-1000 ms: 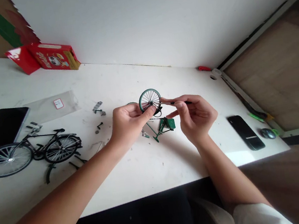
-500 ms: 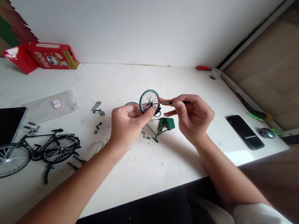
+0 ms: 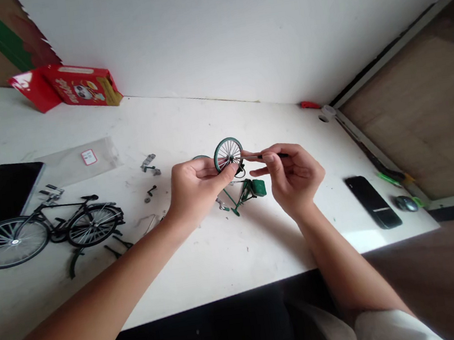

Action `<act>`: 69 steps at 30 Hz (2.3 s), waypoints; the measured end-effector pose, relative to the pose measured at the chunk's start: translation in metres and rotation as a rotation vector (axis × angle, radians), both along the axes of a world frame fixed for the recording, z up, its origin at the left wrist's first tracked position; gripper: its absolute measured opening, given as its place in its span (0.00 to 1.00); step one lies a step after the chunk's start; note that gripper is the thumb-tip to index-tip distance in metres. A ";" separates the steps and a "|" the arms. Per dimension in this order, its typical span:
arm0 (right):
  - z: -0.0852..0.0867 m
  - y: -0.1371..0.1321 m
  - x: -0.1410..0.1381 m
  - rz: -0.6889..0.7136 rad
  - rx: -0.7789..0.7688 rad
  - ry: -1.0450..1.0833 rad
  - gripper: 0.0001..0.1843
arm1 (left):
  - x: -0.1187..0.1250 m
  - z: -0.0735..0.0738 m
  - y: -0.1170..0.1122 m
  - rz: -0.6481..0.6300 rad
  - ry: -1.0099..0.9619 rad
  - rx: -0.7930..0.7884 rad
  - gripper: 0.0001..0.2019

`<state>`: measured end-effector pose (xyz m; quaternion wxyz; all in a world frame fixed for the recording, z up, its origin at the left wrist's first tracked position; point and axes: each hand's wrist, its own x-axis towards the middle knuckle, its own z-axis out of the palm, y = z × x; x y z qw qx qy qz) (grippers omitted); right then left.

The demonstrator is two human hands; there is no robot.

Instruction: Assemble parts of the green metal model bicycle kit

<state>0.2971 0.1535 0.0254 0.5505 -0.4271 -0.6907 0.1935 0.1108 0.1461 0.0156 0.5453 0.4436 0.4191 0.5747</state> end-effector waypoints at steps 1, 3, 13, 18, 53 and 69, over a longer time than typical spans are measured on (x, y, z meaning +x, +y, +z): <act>0.001 -0.001 0.000 -0.003 0.013 -0.006 0.08 | 0.000 0.000 0.000 0.005 0.004 -0.001 0.15; 0.002 -0.002 0.000 -0.022 0.063 -0.028 0.06 | 0.000 0.001 -0.001 0.019 0.018 0.003 0.15; 0.003 -0.002 0.011 -0.104 0.330 -0.368 0.07 | -0.003 0.006 -0.004 0.136 0.219 0.169 0.09; 0.001 0.003 0.016 -0.185 0.425 -0.492 0.10 | -0.003 0.008 -0.008 0.241 0.406 0.301 0.07; -0.017 0.005 -0.004 0.030 -0.071 -0.313 0.14 | -0.016 -0.002 0.007 0.435 0.610 0.466 0.07; -0.025 0.004 -0.010 0.030 -0.107 -0.234 0.11 | -0.011 -0.013 0.012 0.545 0.682 0.695 0.04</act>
